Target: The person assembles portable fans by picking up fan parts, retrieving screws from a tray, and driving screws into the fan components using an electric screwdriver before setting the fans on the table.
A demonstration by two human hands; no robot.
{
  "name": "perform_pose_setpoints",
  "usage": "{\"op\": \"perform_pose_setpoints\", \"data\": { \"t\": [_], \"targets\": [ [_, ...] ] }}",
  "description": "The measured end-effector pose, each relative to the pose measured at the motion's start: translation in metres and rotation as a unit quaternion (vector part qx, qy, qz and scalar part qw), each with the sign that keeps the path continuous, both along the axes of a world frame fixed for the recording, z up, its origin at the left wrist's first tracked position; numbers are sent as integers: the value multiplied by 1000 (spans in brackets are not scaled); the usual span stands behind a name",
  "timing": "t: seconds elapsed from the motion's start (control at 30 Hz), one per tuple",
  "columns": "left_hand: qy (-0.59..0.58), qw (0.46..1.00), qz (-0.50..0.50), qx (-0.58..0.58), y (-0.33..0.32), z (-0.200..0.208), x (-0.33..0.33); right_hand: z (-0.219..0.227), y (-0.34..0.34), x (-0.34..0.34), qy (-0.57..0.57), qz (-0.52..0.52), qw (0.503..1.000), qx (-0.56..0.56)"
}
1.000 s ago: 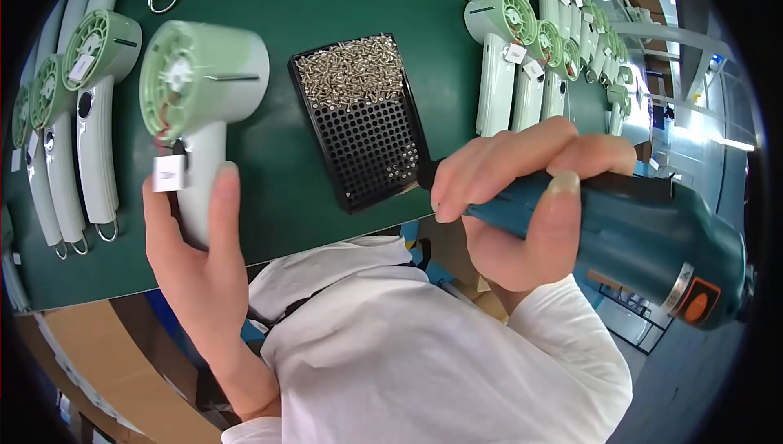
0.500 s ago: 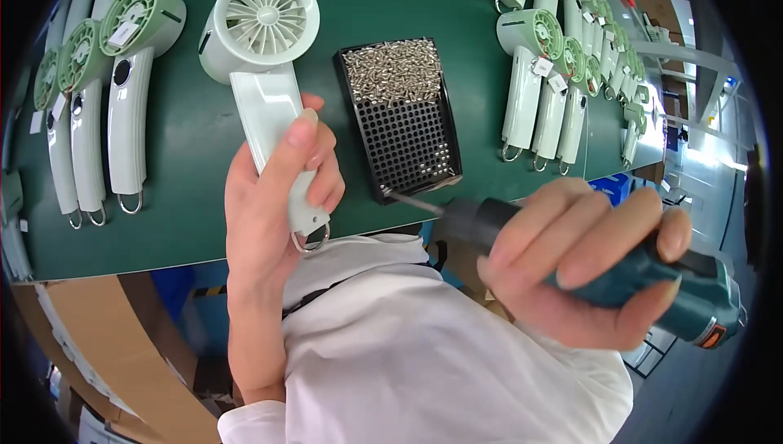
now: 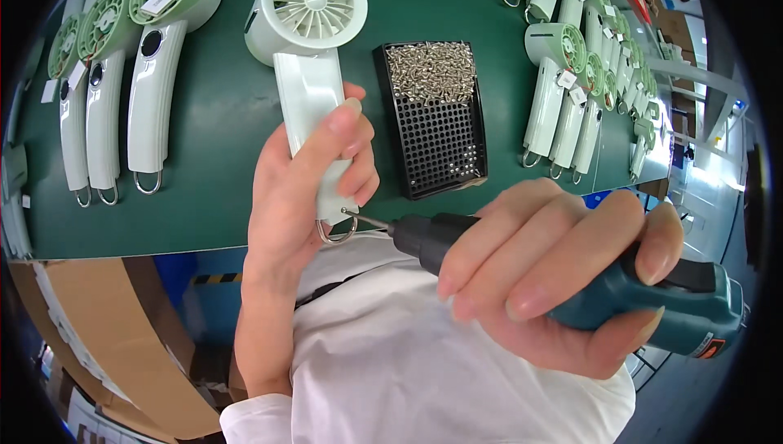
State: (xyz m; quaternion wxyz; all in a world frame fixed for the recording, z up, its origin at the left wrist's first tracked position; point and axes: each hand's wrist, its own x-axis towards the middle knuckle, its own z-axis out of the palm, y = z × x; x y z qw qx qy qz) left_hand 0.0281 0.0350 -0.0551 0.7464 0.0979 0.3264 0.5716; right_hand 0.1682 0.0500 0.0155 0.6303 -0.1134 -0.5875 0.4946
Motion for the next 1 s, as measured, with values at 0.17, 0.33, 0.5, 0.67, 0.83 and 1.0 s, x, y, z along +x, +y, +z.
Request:
{"op": "perform_pose_setpoints", "data": {
  "t": [0.17, 0.33, 0.5, 0.67, 0.83, 1.0],
  "targets": [
    [-7, 1000, 1, -2, -1, -1, -1, -3, 3, -1, -18, 22, 1000, 6],
    [0, 1000, -4, -11, 0, 2, 2, -5, 0, -7, -24, 6, 999, 26],
    [-13, 1000, 10, -14, -2, -1, 1, -8, -6, -15, -20, -24, 999, 18],
    [-16, 1000, 8, -12, -1, 0, 1, -6, 0, -12, -45, 14, 998, 40],
    [5, 1000, 14, -9, 2, 0, 1, -8, 1, -17, -34, 7, 999, 8],
    [-23, 1000, 2, -15, -2, -3, -2, -6, 4, -12, -5, 25, 999, 38]
  ]
}}
